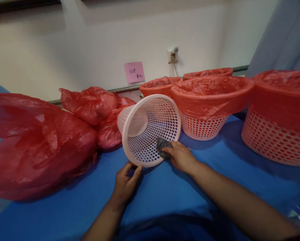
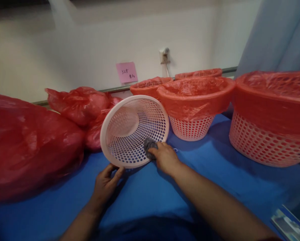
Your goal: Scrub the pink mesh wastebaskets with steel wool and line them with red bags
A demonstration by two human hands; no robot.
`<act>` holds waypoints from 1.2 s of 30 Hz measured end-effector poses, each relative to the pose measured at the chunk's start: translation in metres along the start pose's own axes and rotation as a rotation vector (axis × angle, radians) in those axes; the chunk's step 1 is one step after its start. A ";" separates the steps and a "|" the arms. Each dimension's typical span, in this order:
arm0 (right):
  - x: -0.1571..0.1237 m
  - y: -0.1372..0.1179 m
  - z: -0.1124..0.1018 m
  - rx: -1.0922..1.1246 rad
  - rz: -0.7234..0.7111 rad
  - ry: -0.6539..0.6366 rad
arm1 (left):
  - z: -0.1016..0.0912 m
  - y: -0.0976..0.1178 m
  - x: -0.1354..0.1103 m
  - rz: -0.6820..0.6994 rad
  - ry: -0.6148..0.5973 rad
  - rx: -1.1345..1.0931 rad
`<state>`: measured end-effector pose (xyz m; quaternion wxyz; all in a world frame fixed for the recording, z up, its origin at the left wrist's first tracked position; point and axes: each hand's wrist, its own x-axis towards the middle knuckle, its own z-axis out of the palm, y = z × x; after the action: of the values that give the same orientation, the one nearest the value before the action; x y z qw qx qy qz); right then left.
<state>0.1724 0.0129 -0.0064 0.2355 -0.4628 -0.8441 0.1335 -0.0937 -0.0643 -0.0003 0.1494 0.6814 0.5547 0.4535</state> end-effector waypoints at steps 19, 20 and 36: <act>0.000 0.000 0.003 0.050 -0.058 -0.052 | 0.004 0.005 0.005 -0.022 -0.093 0.004; -0.001 -0.004 0.005 0.112 -0.132 -0.091 | 0.005 0.006 0.006 -0.031 -0.137 0.001; -0.002 -0.005 0.006 0.094 -0.092 -0.061 | 0.005 0.006 0.005 -0.043 -0.122 -0.006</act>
<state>0.1664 0.0085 -0.0096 0.2370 -0.4078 -0.8640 0.1764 -0.0864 -0.0607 0.0037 0.1949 0.6952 0.5577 0.4095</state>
